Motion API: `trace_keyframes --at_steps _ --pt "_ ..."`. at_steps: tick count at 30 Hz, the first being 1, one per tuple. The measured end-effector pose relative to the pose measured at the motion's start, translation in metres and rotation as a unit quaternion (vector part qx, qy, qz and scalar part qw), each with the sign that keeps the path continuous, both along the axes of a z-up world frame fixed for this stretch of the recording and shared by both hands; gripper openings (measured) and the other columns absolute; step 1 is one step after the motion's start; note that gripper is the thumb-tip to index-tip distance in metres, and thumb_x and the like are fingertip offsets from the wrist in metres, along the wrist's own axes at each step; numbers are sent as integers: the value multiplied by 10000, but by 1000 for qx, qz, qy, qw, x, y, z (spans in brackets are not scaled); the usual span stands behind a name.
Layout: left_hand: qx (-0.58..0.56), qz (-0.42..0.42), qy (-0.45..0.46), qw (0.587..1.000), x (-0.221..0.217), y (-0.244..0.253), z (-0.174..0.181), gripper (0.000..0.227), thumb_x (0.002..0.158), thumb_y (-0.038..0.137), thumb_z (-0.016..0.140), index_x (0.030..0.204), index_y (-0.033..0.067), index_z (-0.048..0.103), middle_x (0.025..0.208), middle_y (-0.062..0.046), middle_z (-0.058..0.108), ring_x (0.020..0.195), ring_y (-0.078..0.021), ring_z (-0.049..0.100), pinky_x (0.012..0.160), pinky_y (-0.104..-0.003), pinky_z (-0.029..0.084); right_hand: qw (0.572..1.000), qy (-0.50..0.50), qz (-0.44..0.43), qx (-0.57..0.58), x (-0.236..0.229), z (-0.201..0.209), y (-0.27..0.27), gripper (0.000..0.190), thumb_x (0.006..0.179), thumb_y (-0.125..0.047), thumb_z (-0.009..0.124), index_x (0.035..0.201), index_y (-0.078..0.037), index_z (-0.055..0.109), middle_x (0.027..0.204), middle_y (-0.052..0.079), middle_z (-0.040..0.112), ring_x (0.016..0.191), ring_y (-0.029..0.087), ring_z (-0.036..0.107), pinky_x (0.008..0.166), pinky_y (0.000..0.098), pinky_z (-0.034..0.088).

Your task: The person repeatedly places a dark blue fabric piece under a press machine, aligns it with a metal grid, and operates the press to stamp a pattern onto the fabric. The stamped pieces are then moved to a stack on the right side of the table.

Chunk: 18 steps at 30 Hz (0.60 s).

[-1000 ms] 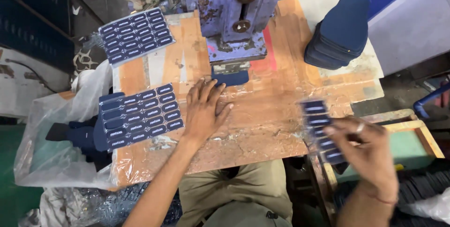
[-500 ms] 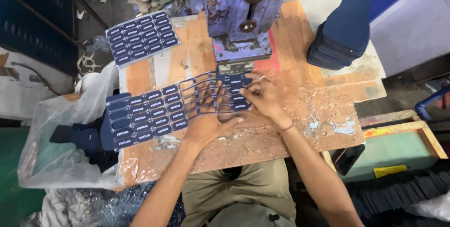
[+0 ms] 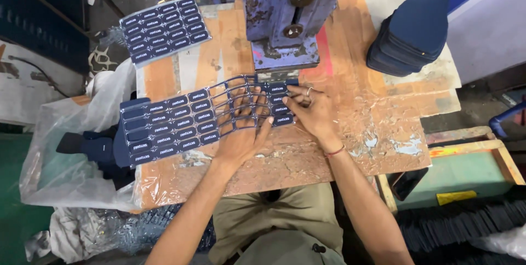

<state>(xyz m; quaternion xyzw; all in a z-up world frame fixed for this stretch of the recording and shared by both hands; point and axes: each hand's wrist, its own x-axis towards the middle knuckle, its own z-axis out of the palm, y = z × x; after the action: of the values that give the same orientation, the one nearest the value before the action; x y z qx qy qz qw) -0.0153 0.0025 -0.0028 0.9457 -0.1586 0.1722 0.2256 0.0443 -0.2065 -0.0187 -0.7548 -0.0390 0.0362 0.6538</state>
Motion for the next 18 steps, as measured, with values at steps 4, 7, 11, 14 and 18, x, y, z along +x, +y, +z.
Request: trace_keyframes --at_steps 4,7,11,14,18 --pt "-11 6 -9 1000 1 -2 -1 562 985 401 597 1420 45 619 1505 -131 576 1441 -359 447 1164 -548 348 999 -2 -27 -42 -4 18 6 350 895 -76 789 1222 31 722 776 2 729 597 19 601 459 202 505" --pt "5 11 10 1000 0 -2 1 552 968 400 605 1402 61 633 1481 -125 582 1432 -362 444 1153 -550 347 997 -7 -38 -60 -5 19 7 344 894 -76 791 1216 29 732 770 3 728 582 18 599 459 200 503" --pt "1 14 13 1000 1 -3 4 537 981 398 599 1405 71 631 1496 -106 568 1452 -347 434 1170 -546 345 997 -6 -42 -64 -4 18 6 341 895 -81 791 1213 27 730 755 0 727 571 17 599 462 199 500" --pt "1 17 20 1000 0 -3 -1 545 981 405 592 1413 75 623 1504 -110 559 1447 -352 423 1166 -552 338 998 -7 -38 -57 -4 14 6 347 895 -82 791 1217 31 725 747 -1 725 575 15 595 462 198 497" --pt "-9 15 28 999 0 -3 -5 574 983 430 580 1435 76 595 1536 -121 547 1435 -345 431 1149 -542 342 994 -47 -29 -98 -3 16 4 346 904 -88 801 1216 45 732 729 12 731 565 18 588 492 200 485"
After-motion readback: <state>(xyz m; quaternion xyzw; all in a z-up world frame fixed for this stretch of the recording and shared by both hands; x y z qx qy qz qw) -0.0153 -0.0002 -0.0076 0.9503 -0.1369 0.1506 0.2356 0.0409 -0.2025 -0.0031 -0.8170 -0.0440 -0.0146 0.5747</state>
